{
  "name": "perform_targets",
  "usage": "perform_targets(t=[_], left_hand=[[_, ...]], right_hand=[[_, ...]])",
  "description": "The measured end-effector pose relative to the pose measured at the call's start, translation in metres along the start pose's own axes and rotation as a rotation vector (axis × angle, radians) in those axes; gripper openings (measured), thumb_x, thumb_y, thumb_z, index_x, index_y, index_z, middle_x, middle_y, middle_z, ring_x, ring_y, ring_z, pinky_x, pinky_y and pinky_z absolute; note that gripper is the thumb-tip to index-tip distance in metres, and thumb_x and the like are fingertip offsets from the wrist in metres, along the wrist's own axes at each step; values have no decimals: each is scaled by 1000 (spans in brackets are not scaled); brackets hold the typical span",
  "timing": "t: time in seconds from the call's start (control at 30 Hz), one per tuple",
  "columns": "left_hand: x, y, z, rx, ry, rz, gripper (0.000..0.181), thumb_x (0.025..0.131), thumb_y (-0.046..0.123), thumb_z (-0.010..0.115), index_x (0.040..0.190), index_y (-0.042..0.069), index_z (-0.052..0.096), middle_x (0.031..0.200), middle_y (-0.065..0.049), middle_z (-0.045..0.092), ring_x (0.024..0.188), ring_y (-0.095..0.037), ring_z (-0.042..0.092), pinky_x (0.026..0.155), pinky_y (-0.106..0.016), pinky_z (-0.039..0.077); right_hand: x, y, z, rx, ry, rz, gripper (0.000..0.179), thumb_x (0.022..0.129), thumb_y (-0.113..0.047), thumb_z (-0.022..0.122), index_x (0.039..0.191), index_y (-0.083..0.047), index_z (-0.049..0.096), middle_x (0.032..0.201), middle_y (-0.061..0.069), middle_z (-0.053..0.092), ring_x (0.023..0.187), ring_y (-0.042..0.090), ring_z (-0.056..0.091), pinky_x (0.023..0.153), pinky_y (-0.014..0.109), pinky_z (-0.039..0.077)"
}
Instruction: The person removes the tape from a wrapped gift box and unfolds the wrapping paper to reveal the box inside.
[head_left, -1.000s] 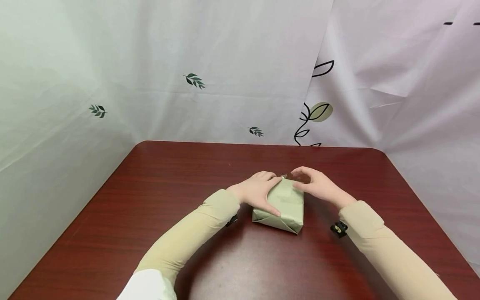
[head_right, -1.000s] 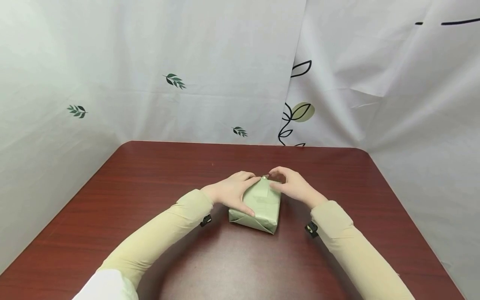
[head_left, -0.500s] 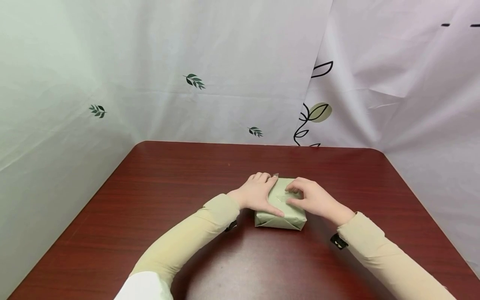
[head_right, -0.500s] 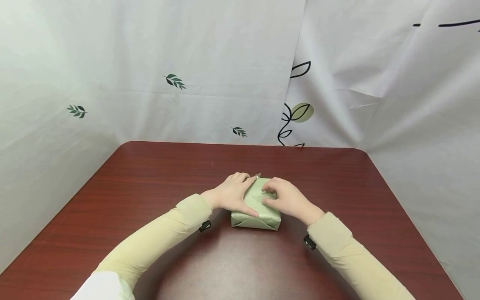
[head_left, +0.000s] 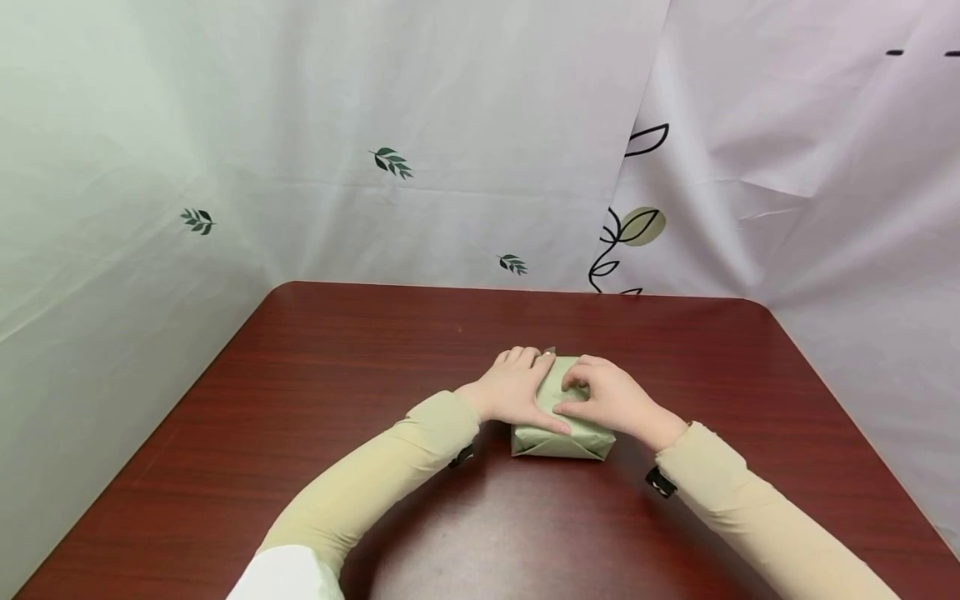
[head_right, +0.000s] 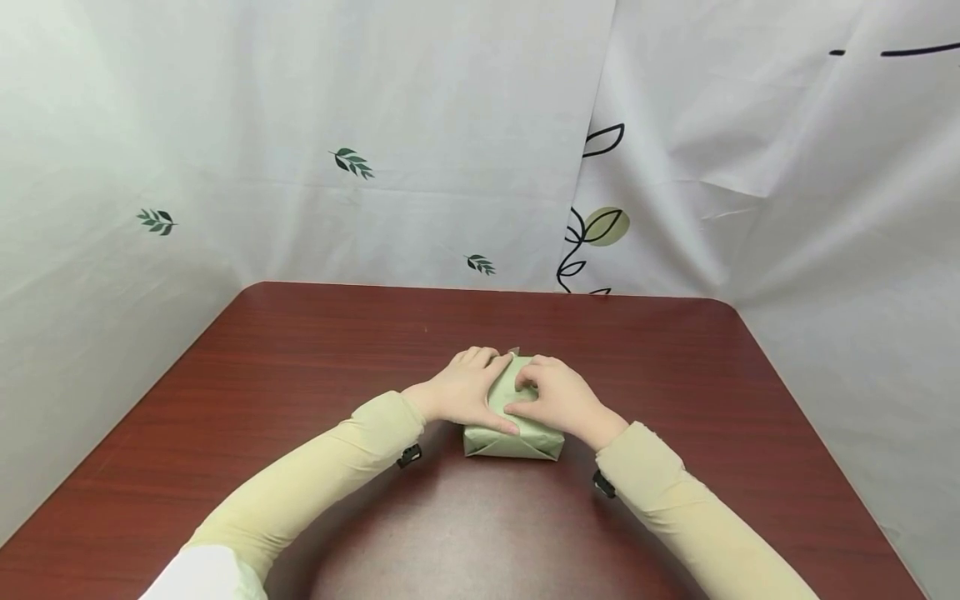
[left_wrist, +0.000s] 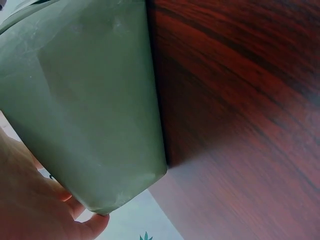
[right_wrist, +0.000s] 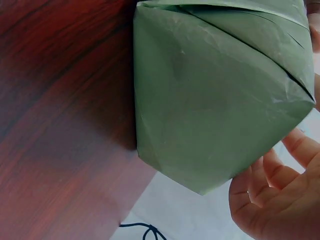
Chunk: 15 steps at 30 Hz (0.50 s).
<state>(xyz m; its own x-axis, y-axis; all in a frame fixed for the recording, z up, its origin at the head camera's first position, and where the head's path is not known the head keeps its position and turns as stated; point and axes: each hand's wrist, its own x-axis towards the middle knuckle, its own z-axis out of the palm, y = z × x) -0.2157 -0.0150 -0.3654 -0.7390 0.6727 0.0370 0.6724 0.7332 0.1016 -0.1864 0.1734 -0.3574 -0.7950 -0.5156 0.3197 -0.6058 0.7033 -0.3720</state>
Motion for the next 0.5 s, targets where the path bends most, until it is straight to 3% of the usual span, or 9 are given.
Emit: perform_targets(t=[0.5], left_hand=[[0, 0, -3, -9, -36, -1, 110, 68, 77, 61, 148, 9, 28, 136, -10, 42, 124, -24, 38, 105, -42, 32]], right_hand=[[2, -2, 1, -16, -22, 30, 13, 76, -17, 77, 76, -13, 65, 77, -3, 56, 70, 10, 49, 65, 27, 44]])
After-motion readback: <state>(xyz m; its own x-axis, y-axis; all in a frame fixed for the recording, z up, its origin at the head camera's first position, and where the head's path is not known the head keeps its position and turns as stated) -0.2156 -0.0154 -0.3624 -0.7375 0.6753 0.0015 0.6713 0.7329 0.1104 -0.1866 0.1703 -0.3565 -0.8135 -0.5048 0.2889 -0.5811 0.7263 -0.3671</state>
